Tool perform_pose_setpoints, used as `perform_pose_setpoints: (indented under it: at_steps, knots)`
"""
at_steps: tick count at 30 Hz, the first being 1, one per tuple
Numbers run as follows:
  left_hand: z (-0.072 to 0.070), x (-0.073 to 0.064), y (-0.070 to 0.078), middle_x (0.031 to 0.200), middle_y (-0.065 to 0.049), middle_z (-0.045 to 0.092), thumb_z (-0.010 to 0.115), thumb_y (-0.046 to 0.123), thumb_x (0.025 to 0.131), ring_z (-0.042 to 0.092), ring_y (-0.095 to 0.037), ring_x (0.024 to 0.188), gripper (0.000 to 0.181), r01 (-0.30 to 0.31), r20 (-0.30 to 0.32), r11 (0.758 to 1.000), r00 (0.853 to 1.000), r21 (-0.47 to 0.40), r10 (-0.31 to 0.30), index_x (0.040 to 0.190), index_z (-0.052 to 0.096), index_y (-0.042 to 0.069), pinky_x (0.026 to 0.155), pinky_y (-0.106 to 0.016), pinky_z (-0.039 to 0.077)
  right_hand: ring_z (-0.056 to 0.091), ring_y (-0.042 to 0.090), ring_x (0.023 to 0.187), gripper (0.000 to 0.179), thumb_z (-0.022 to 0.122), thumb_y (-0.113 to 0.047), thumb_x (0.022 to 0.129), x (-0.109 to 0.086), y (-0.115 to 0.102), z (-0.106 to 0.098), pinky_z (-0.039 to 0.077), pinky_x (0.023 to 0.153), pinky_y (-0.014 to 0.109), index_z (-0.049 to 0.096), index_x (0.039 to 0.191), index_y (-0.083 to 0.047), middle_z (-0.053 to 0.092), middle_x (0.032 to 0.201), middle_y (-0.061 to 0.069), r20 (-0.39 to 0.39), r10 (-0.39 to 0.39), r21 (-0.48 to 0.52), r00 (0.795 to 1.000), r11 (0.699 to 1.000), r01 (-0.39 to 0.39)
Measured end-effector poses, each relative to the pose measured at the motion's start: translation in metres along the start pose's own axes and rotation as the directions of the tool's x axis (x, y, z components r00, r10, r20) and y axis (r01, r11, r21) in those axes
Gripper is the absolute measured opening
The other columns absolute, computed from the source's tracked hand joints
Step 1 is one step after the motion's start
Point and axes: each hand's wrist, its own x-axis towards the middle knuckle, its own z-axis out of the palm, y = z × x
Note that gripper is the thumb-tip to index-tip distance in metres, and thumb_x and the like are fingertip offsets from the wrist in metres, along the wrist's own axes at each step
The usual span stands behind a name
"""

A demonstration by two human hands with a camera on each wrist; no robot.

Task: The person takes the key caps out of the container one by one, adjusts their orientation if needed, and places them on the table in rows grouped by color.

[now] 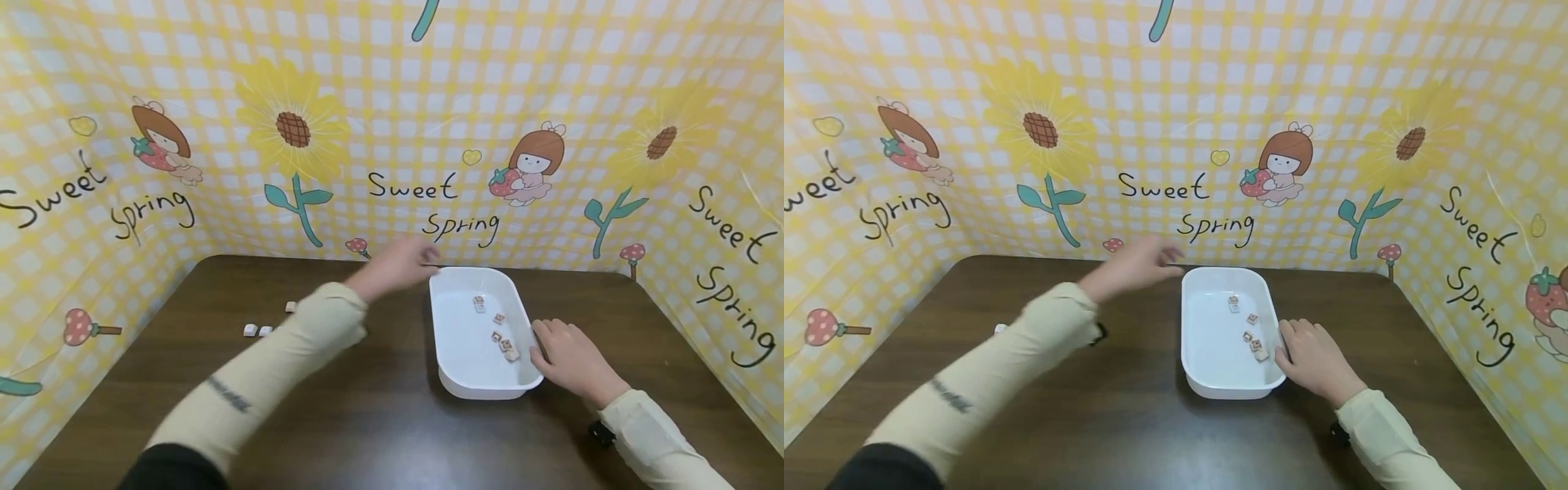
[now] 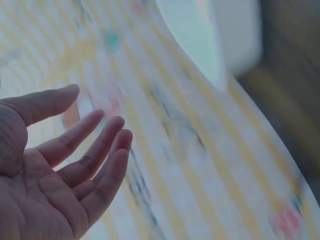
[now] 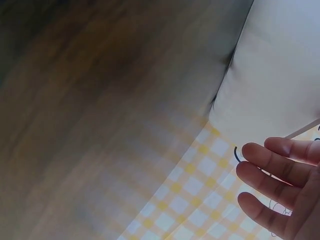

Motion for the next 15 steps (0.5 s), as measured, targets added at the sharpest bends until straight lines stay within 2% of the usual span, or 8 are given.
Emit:
perform_pose_setpoints:
  at_steps: [3, 6, 8, 10, 13, 15]
  knots:
    - [0.029, 0.03, 0.039, 0.115, -0.007, 0.066, 0.066, 0.02, 0.087, 0.062, -0.018, 0.1, 0.032, -0.044, 0.041, 0.999, 0.998, 0.028, 0.043, 0.116, 0.063, 0.008, 0.085, -0.028, 0.051, 0.053, 0.021, 0.072, 0.032, 0.058, -0.022, 0.084, -0.001, 0.002, -0.001, 0.05, 0.07, 0.043, 0.059, 0.105, 0.003, 0.064, 0.086, 0.011, 0.009, 0.009, 0.004, 1.0, 1.0, -0.009]
    - [0.061, 0.063, 0.061, 0.089, -0.002, 0.064, 0.065, 0.013, 0.085, 0.057, -0.012, 0.074, 0.013, -0.028, 0.067, 0.997, 0.997, 0.065, 0.023, 0.098, 0.066, 0.007, 0.064, -0.019, 0.047, 0.056, 0.023, 0.074, 0.033, 0.058, -0.021, 0.084, -0.001, 0.003, -0.001, 0.05, 0.071, 0.045, 0.059, 0.106, 0.003, 0.065, 0.089, 0.013, -0.002, 0.01, 0.013, 1.0, 1.0, -0.01]
    - [0.083, 0.081, 0.068, 0.076, 0.001, 0.058, 0.063, 0.009, 0.085, 0.05, -0.011, 0.063, 0.003, 0.027, 0.064, 0.994, 0.997, 0.103, -0.034, 0.087, 0.064, 0.008, 0.054, -0.019, 0.042, 0.056, 0.023, 0.074, 0.032, 0.058, -0.021, 0.083, -0.001, 0.004, 0.001, 0.051, 0.071, 0.044, 0.059, 0.105, 0.003, 0.065, 0.088, 0.012, -0.023, 0.004, 0.015, 1.0, 1.0, -0.004]
    - [0.105, 0.096, 0.069, 0.072, 0.002, 0.056, 0.061, 0.008, 0.085, 0.048, -0.01, 0.06, 0.004, 0.088, 0.061, 0.983, 0.993, 0.163, -0.099, 0.085, 0.063, 0.011, 0.051, -0.02, 0.041, 0.055, 0.022, 0.071, 0.029, 0.058, -0.02, 0.083, -0.001, 0.005, 0.002, 0.05, 0.068, 0.043, 0.059, 0.102, 0.002, 0.063, 0.083, 0.01, -0.045, -0.01, 0.018, 0.999, 1.0, 0.011]
    - [0.134, 0.104, 0.067, 0.087, 0.004, 0.067, 0.059, 0.012, 0.087, 0.06, -0.01, 0.073, 0.012, 0.168, 0.046, 0.956, 0.982, 0.24, -0.184, 0.095, 0.067, 0.015, 0.061, -0.023, 0.05, 0.053, 0.019, 0.069, 0.028, 0.058, -0.02, 0.082, 0.0, 0.004, 0.004, 0.049, 0.066, 0.041, 0.059, 0.101, 0.001, 0.062, 0.08, 0.008, -0.061, -0.023, 0.017, 0.998, 1.0, 0.024]
    - [0.147, 0.104, 0.067, 0.097, 0.004, 0.07, 0.06, 0.016, 0.087, 0.063, -0.01, 0.083, 0.015, 0.195, 0.045, 0.944, 0.976, 0.265, -0.214, 0.099, 0.069, 0.017, 0.069, -0.024, 0.052, 0.051, 0.018, 0.068, 0.027, 0.058, -0.02, 0.082, -0.001, 0.004, 0.005, 0.048, 0.065, 0.04, 0.059, 0.1, 0.001, 0.06, 0.078, 0.007, -0.059, -0.027, 0.012, 0.998, 1.0, 0.028]
